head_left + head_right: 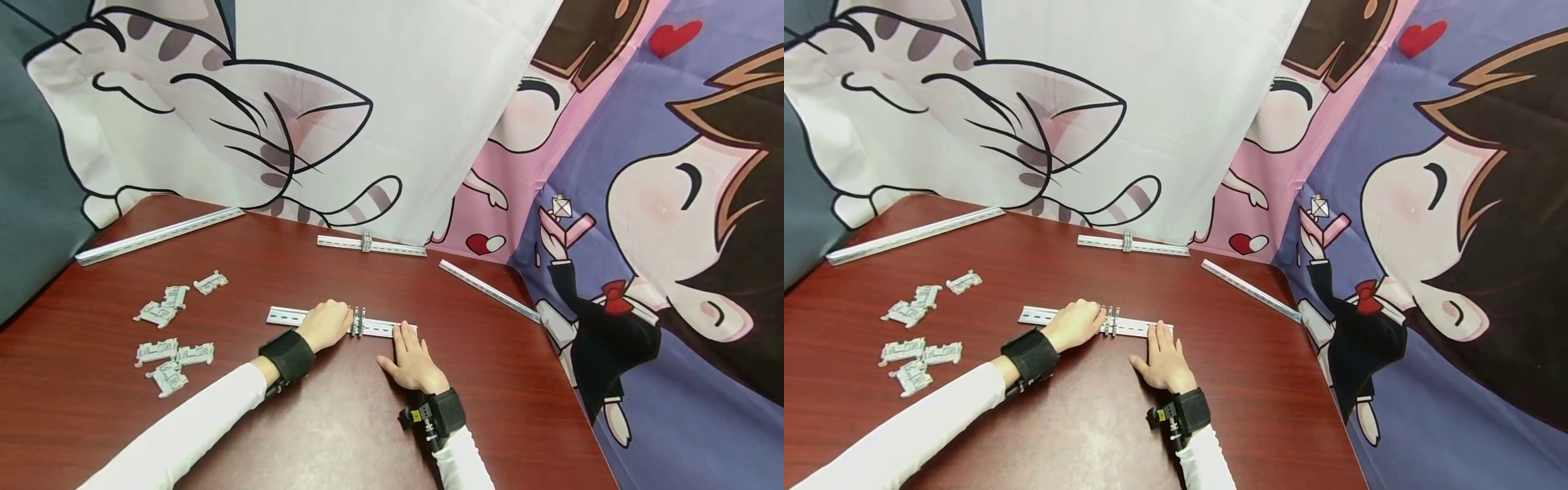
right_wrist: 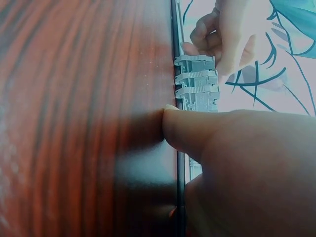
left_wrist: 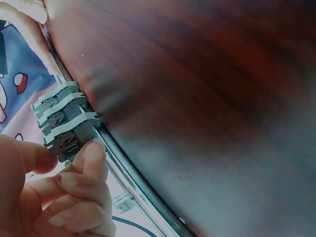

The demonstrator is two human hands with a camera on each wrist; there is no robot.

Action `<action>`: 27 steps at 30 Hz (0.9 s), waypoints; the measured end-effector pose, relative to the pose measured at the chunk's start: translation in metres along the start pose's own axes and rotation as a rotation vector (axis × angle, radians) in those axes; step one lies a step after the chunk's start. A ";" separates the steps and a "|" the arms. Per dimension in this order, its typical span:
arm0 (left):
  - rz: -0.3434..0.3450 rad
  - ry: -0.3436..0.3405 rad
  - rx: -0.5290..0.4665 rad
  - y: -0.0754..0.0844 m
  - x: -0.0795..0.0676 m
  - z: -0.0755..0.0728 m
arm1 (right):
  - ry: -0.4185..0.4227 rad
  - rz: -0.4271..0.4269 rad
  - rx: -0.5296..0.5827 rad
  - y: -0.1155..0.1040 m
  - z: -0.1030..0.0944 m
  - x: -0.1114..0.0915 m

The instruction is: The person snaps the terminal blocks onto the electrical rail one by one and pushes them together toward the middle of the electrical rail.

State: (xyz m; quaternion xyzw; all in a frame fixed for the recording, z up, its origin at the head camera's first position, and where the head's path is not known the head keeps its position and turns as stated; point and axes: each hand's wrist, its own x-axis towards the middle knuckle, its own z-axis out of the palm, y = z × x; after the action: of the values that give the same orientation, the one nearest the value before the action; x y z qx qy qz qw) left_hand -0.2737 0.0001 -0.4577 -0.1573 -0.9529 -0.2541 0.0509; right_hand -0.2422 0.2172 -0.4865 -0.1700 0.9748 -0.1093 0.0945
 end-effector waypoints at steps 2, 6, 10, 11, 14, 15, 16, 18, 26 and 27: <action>-0.008 -0.014 0.000 -0.002 -0.002 0.000 | -0.020 0.009 -0.012 -0.004 -0.002 -0.002; -0.021 -0.023 0.011 -0.006 -0.006 -0.006 | -0.039 0.022 -0.028 -0.010 -0.009 -0.002; -0.034 -0.025 0.008 -0.016 -0.018 -0.025 | -0.026 0.015 -0.023 -0.011 -0.018 -0.004; -0.035 -0.021 0.007 -0.021 -0.023 -0.032 | -0.018 0.015 -0.031 -0.011 -0.020 -0.004; -0.046 0.005 -0.003 -0.038 -0.043 -0.053 | 0.040 -0.008 -0.058 -0.017 -0.029 -0.002; -0.051 0.013 -0.003 -0.045 -0.051 -0.060 | 0.070 -0.015 -0.075 -0.021 -0.032 -0.001; -0.060 0.009 -0.007 -0.052 -0.060 -0.066 | 0.105 -0.016 -0.086 -0.026 -0.034 0.001; -0.073 -0.002 -0.009 -0.063 -0.078 -0.076 | 0.191 0.001 -0.096 -0.038 -0.039 0.007; -0.059 -0.062 -0.039 -0.076 -0.141 -0.089 | 0.396 0.210 -0.039 -0.100 -0.031 0.041; -0.048 -0.074 -0.048 -0.077 -0.147 -0.089 | 0.394 0.226 -0.045 -0.105 -0.027 0.044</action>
State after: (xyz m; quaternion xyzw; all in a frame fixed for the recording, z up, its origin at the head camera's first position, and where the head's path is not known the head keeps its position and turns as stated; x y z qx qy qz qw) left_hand -0.1578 -0.1480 -0.4428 -0.1449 -0.9514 -0.2718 0.0059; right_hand -0.2562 0.1097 -0.4408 -0.0373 0.9894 -0.1076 -0.0897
